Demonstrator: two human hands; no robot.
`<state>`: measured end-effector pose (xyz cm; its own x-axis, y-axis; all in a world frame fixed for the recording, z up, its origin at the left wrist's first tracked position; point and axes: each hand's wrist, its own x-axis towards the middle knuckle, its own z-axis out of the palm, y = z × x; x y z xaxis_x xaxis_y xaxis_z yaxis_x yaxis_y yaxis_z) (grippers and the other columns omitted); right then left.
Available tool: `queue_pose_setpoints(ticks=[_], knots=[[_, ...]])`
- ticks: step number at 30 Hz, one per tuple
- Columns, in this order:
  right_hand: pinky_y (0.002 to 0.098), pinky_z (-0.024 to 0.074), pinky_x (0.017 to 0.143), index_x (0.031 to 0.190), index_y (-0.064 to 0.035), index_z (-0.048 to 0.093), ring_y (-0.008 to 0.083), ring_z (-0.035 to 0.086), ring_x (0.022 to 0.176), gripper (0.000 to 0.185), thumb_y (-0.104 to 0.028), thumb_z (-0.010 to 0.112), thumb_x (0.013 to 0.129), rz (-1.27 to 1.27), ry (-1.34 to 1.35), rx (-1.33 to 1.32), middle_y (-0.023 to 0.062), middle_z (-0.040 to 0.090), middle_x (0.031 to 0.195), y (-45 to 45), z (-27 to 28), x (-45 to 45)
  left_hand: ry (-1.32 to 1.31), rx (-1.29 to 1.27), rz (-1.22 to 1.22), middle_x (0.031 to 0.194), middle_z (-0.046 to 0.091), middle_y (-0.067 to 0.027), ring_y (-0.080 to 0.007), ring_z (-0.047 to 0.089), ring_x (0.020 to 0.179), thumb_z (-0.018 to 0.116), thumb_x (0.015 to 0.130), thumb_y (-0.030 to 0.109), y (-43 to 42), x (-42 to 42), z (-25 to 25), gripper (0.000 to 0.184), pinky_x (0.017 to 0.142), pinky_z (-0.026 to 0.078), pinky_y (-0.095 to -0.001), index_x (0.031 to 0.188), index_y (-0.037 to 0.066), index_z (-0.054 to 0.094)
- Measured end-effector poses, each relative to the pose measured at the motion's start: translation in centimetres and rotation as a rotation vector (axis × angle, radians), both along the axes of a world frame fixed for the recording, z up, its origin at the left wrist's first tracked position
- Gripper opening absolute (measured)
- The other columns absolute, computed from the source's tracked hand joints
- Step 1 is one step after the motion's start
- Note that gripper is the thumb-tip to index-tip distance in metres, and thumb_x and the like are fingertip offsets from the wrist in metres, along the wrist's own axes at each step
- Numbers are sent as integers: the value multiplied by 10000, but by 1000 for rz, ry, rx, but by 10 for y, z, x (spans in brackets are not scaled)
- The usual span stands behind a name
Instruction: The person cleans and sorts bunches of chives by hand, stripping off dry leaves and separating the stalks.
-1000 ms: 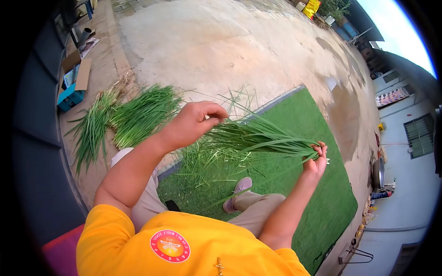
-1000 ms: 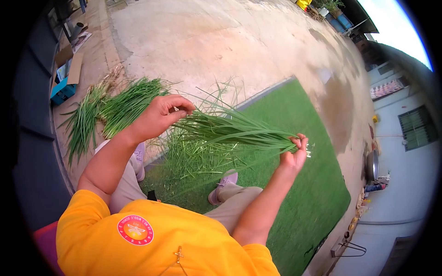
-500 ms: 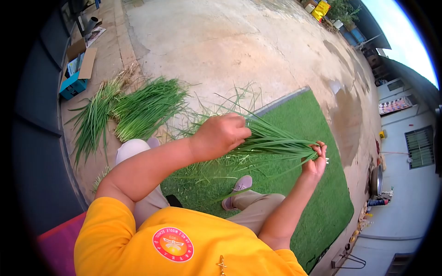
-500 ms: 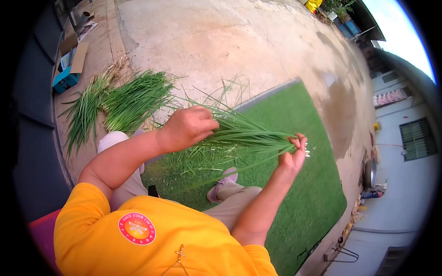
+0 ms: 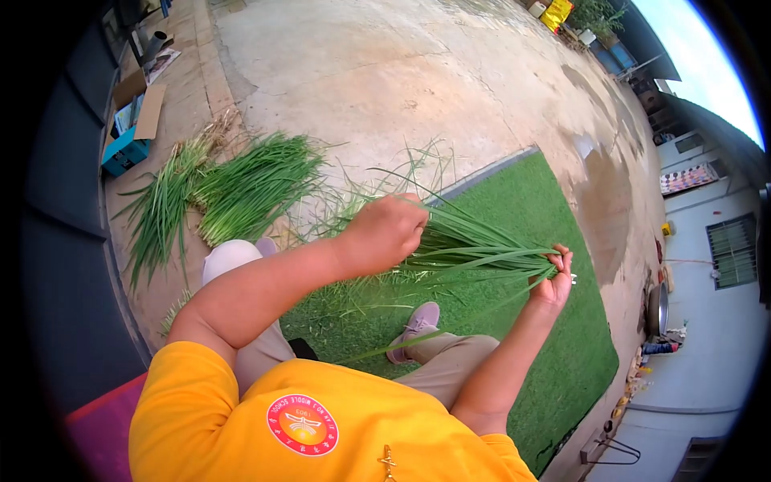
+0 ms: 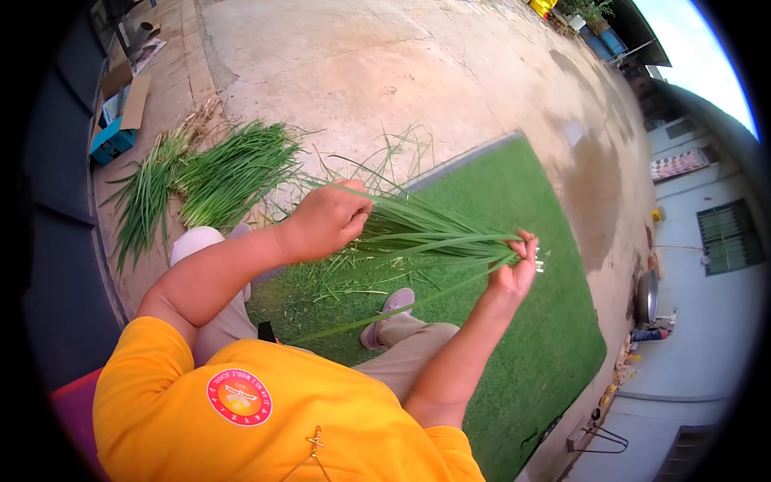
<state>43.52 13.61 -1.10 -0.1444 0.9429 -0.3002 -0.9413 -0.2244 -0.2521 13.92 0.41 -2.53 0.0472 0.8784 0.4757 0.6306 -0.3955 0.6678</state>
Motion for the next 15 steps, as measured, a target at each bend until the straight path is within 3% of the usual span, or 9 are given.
queue_pose_setpoints(ticks=[2, 9, 11, 12, 15], knots=[[188, 396, 467, 831, -69, 455, 85, 402, 497, 179, -230, 459, 908, -15, -16, -4, 31, 527, 744, 1, 1, 6, 219, 100, 185, 761, 503, -115, -291, 514, 736, 557, 738, 68, 0, -6, -4, 67, 634, 429, -390, 751, 31, 503], [176, 387, 447, 786, -63, 450, 81, 391, 495, 222, -249, 461, 907, -61, 36, -2, 27, 516, 718, 3, 5, 19, 125, 158, 407, 798, 520, -102, -275, 507, 721, 533, 766, 28, 7, -70, 18, 74, 634, 428, -357, 837, 28, 514], [180, 394, 452, 784, -62, 452, 81, 393, 493, 229, -256, 463, 906, -48, 14, 29, 24, 520, 721, 9, -2, 26, -1, 170, 659, 800, 529, -67, -191, 507, 677, 537, 770, -2, 8, -88, 24, 91, 623, 427, -290, 859, 15, 535], [180, 394, 452, 784, -62, 452, 81, 393, 493, 229, -256, 463, 906, -44, 13, 28, 24, 520, 721, 10, -2, 27, 0, 169, 662, 800, 529, -67, -191, 507, 677, 537, 770, -2, 5, -89, 29, 91, 623, 427, -290, 859, 15, 535], [187, 402, 456, 794, -58, 457, 82, 398, 492, 225, -254, 470, 903, -38, -27, 51, 22, 524, 724, 11, -3, 24, -297, 118, 366, 758, 508, -2, -71, 469, 649, 564, 752, -43, -3, -79, 38, 103, 582, 397, -208, 844, 4, 560]])
